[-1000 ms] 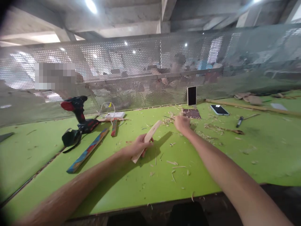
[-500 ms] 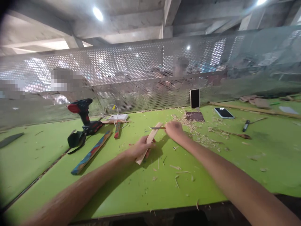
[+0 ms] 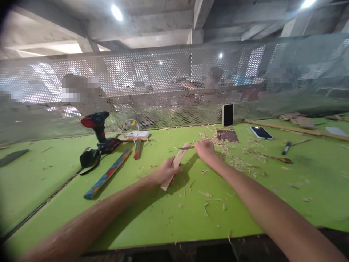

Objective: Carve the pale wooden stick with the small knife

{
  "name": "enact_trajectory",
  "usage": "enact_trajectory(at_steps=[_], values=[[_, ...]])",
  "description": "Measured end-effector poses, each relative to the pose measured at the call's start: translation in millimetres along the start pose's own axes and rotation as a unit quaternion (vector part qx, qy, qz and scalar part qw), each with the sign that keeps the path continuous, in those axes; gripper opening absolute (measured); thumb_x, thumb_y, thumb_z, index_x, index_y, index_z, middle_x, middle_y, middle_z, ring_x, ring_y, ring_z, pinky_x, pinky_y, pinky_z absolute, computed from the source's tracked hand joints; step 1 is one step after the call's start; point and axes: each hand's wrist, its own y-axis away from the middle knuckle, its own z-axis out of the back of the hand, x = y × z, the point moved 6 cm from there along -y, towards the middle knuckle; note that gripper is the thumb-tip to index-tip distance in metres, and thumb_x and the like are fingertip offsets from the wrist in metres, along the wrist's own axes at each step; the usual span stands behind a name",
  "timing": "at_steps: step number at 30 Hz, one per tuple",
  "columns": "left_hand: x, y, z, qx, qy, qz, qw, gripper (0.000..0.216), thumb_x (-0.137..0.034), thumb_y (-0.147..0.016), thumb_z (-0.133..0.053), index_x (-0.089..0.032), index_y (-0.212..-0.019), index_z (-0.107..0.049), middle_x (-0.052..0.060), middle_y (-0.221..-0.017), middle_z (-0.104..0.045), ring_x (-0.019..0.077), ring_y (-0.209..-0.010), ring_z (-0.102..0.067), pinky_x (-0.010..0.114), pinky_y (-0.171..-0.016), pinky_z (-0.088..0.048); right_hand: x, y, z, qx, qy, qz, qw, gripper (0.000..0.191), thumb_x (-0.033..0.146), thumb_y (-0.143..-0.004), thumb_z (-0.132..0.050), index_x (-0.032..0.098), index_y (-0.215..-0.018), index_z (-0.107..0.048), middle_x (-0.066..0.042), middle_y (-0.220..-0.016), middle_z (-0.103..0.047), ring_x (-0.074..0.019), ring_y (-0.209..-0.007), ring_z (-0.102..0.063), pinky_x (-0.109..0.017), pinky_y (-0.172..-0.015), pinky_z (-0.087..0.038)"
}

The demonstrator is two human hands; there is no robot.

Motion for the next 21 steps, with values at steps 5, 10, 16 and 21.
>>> enact_trajectory(at_steps=[5,10,16,21], values=[[-6.2,9.9,-16.5,0.057,-0.023,-0.055,0.997,0.037,-0.030,-0.093,-0.081,-0.018,-0.121,-0.060,0.000,-0.080,-0.063,0.0145,-0.061,-0.061,0.025,-0.050,-0.047,-43.6,-4.1,18.7,0.006,0.018,-0.074,0.997,0.027,0.028,-0.103,-0.062,0.012,-0.099,-0.084,-0.017,-0.081,-0.076,-0.0312,-0.075,-0.073,-0.042,-0.071,-0.059],[-2.1,8.5,-16.6,0.030,0.045,-0.001,0.999,0.032,-0.030,-0.097,-0.076,-0.020,-0.123,-0.060,-0.003,-0.070,-0.058,0.0166,-0.057,-0.059,0.029,-0.051,-0.047,-52.0,-5.9,42.1,-0.031,0.021,-0.129,0.991,0.031,0.026,-0.105,-0.061,0.009,-0.098,-0.086,-0.020,-0.083,-0.077,-0.0321,-0.081,-0.077,-0.038,-0.072,-0.055],[-10.2,4.5,-8.8,-0.011,0.148,-0.070,0.987,0.038,-0.052,-0.102,-0.070,-0.021,-0.120,-0.057,-0.004,-0.073,-0.057,0.0136,-0.054,-0.056,0.027,-0.050,-0.047,14.5,10.9,39.9,0.004,0.007,-0.023,1.000,0.037,0.024,-0.106,-0.052,0.013,-0.102,-0.087,-0.014,-0.076,-0.076,-0.0281,-0.071,-0.072,-0.038,-0.070,-0.055],[-10.1,2.8,-9.5,-0.041,0.175,-0.068,0.981,0.030,-0.048,-0.105,-0.067,-0.024,-0.107,-0.050,-0.004,-0.075,-0.058,0.0123,-0.051,-0.054,0.027,-0.049,-0.046,39.2,23.2,35.7,0.013,0.040,0.039,0.998,0.035,0.024,-0.104,-0.054,0.015,-0.100,-0.087,-0.014,-0.075,-0.075,-0.0265,-0.068,-0.071,-0.036,-0.063,-0.054]])
